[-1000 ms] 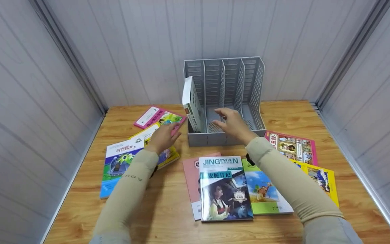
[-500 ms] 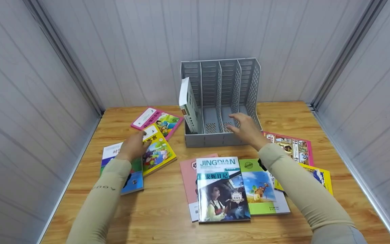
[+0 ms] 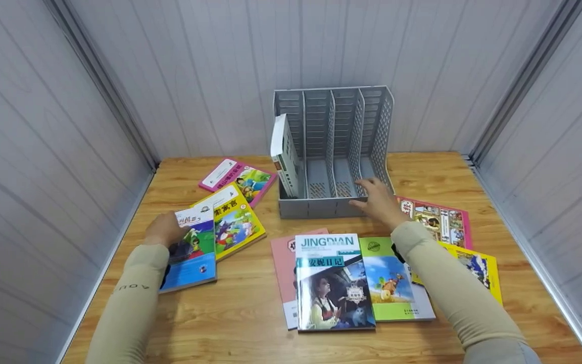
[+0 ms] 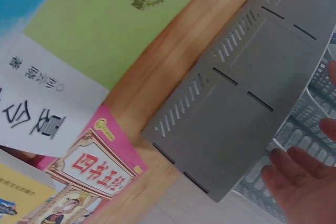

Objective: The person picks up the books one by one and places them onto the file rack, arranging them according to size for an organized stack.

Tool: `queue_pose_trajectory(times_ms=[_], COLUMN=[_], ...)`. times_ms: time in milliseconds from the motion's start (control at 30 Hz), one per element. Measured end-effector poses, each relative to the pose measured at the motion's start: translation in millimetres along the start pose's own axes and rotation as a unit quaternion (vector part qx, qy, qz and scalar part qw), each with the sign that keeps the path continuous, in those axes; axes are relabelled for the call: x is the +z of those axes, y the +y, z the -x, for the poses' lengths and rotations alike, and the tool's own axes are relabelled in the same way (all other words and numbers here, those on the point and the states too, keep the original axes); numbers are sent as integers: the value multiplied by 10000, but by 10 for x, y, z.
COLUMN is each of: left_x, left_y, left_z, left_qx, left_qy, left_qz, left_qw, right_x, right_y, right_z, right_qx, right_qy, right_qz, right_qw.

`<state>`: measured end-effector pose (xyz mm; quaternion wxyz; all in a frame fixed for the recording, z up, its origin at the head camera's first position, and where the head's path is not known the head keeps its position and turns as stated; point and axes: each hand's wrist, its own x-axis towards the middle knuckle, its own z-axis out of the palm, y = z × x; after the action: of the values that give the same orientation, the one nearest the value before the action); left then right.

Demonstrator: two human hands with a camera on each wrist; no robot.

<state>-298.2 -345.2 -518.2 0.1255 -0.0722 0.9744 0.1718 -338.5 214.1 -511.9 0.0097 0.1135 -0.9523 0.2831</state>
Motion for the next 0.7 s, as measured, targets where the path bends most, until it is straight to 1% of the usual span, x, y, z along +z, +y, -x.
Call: queue_pose_trajectory(times_ms=[100,167,267,333,367,433,500,567,700], left_x=[-39,-74,-123,-147,-156,-162,-162,-159,-156], left_y=[-91,-137,-198,-227,-238,-263,-272,-274,-257], left_z=[100,179,272,314,327,338,341,337,343], left_qx=[-209,-336,-561,-738,-823,-896,-1057,-1140,-1273], left_qy=[-193,-355,-595,-723,-803,-931,-1072,-1214,-1308], left_qz=[-59,-76,99,303,388,421,524,515,649], left_qw=[9996,9988,9966,9942,9926,9907,9872,9847,9811], right_x=[24,43,70,88,96,119,143,160,165], right_y=[37,53,65,69,72,82,94,104,95], right_z=[5,-2,-16,-23,-25,-35,-51,-70,-101], right_qx=[211,231,181,185,224,282,330,343,321], right_qy=[-69,-68,-78,-121,-163,-230,-272,-282,-271], right_qz=[-2,7,7,3,-11,43,98,208,455], right_qw=[9998,9997,9998,9998,9996,9993,9990,9988,9981])
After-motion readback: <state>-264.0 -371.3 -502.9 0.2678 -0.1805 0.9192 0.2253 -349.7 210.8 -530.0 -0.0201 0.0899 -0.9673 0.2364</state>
